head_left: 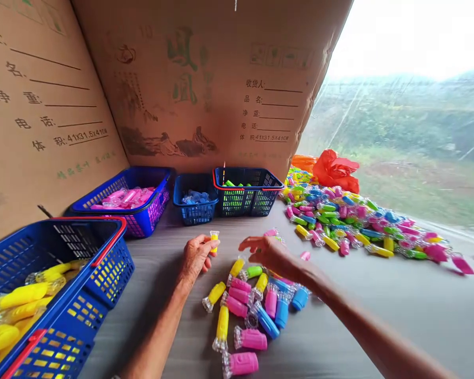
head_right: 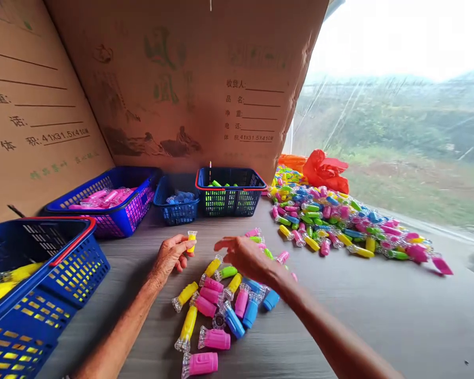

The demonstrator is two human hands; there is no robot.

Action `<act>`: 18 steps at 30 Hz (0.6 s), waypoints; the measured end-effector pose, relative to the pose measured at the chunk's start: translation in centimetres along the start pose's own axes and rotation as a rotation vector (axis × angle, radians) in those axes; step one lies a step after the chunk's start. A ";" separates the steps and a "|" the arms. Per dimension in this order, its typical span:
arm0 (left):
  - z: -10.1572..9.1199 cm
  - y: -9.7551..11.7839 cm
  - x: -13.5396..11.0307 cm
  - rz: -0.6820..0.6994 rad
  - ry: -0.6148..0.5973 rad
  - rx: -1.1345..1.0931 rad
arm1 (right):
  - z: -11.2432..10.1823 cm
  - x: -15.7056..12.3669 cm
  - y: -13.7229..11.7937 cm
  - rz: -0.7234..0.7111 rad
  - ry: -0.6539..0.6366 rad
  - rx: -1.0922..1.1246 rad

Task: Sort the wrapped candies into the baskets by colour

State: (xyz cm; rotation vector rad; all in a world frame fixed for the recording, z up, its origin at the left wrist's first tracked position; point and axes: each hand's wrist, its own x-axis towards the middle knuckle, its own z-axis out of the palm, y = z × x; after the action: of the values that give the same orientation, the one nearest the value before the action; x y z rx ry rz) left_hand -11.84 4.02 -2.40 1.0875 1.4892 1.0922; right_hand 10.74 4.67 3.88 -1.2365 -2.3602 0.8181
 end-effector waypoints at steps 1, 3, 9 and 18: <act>0.0 0.0 0.0 0.010 -0.001 -0.002 | 0.8 -0.6 0.2 -0.050 -0.024 -0.046; -0.3 0.0 -0.1 0.009 -0.009 -0.019 | 2.2 -1.0 0.1 -0.144 -0.042 -0.135; -0.9 0.1 -0.1 -0.055 -0.048 -0.119 | 3.5 0.0 -0.6 -0.123 -0.048 -0.288; -0.7 0.0 0.2 -0.076 -0.064 -0.130 | 3.1 0.9 -0.9 0.064 0.015 0.447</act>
State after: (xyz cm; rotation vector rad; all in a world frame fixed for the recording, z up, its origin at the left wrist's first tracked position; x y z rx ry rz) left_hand -12.54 4.11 -2.38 0.9597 1.3785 1.0755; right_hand 8.00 4.01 2.09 -1.1206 -1.9802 1.2662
